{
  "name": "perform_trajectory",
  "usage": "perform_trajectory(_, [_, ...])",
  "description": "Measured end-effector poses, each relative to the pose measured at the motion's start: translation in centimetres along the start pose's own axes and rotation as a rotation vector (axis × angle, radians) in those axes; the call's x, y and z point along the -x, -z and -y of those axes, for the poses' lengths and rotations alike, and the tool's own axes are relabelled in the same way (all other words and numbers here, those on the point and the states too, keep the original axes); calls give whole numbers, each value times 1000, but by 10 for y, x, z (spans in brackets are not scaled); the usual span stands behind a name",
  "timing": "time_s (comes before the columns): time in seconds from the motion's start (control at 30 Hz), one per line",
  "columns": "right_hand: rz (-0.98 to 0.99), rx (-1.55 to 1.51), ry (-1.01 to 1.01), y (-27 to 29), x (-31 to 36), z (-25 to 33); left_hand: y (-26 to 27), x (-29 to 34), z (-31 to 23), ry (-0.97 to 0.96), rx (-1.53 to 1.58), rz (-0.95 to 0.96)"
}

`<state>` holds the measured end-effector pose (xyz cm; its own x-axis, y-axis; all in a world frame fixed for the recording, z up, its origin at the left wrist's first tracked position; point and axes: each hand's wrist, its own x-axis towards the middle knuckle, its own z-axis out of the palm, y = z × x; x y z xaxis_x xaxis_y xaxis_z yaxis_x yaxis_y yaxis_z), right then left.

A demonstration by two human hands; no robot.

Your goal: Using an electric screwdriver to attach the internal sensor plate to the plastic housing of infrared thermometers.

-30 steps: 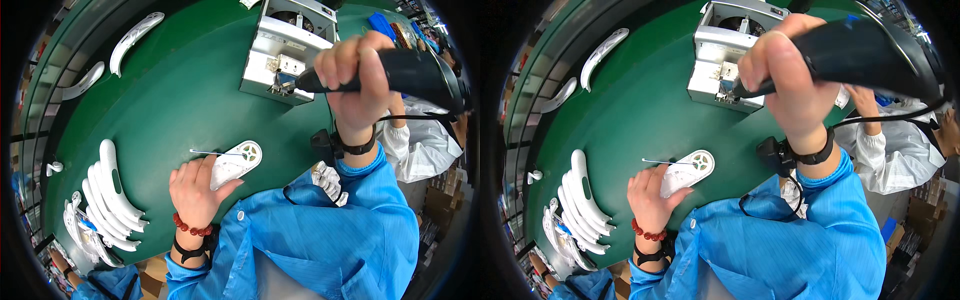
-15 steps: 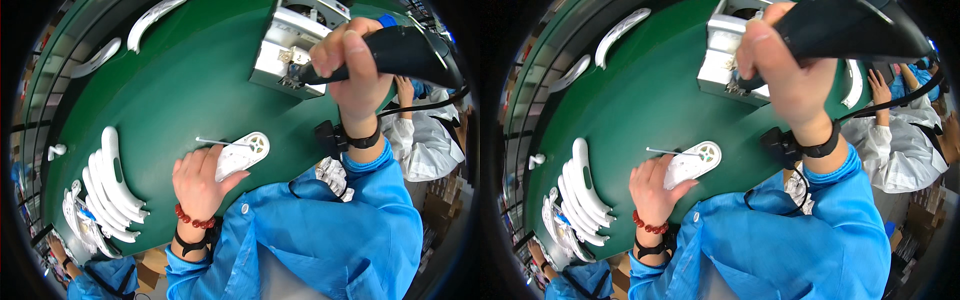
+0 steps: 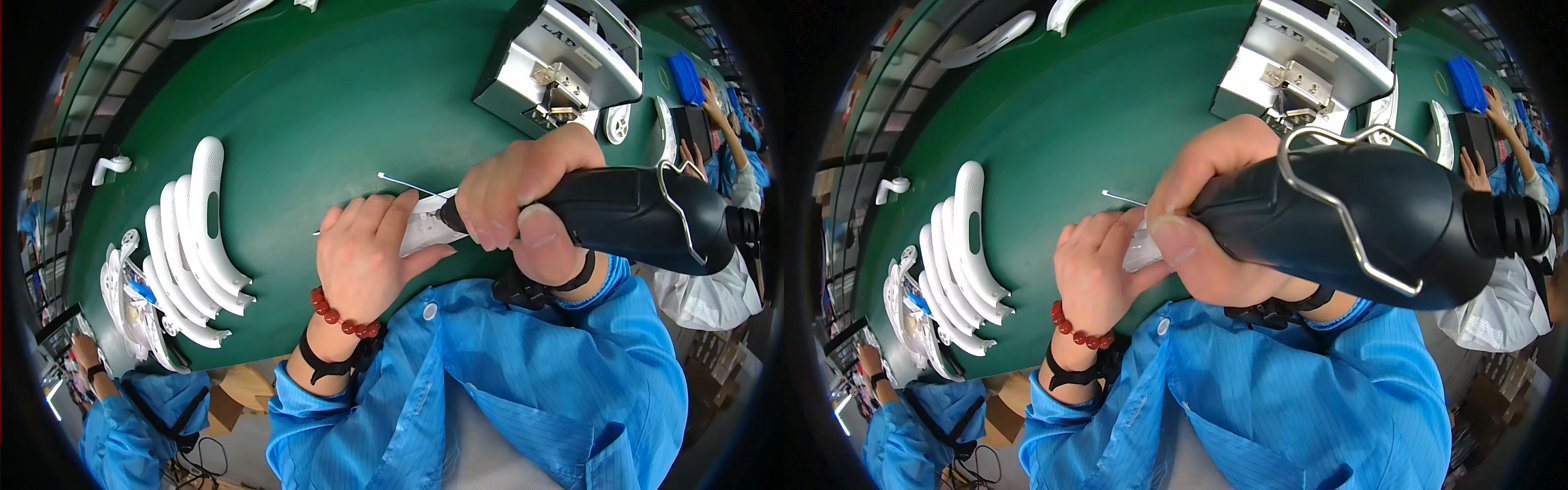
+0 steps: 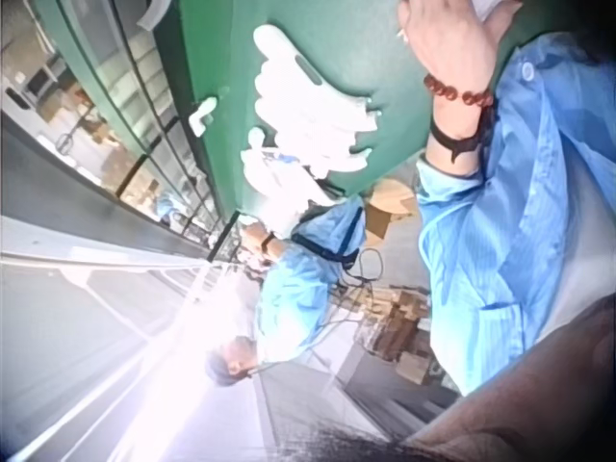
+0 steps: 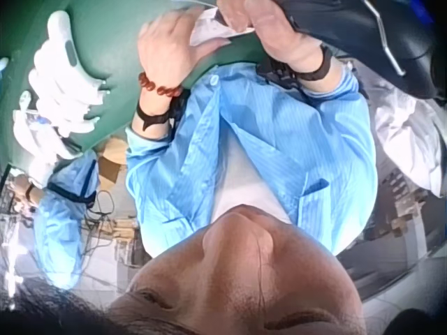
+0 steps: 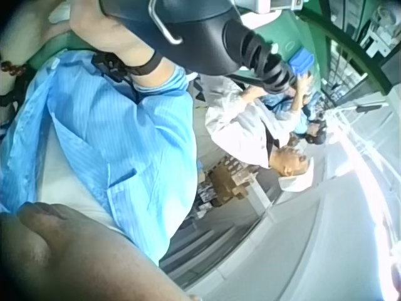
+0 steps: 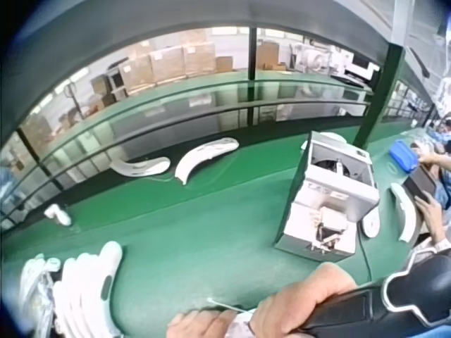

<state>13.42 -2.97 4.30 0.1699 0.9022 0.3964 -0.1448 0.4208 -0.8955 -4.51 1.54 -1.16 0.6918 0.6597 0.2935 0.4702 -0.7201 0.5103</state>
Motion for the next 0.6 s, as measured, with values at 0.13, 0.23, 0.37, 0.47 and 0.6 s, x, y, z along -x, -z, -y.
perform_trajectory(0.13, [91, -59, -63, -1, -5, -3, 0, 1, 1, 3, 7, -4])
perform_trajectory(0.23, [50, -36, -76, -3, -3, -7, 0, 1, 2, 4, 4, 3])
perform_trajectory(0.37, [138, 38, -102, 5, -6, -6, 0, -3, 2, -10, 9, -20])
perform_trajectory(0.47, [149, 208, -68, 7, -1, -13, 1, -3, 0, -7, -18, 18])
perform_trajectory(0.6, [210, 350, -70, -2, -10, -3, 3, -7, -3, -26, -39, -2])
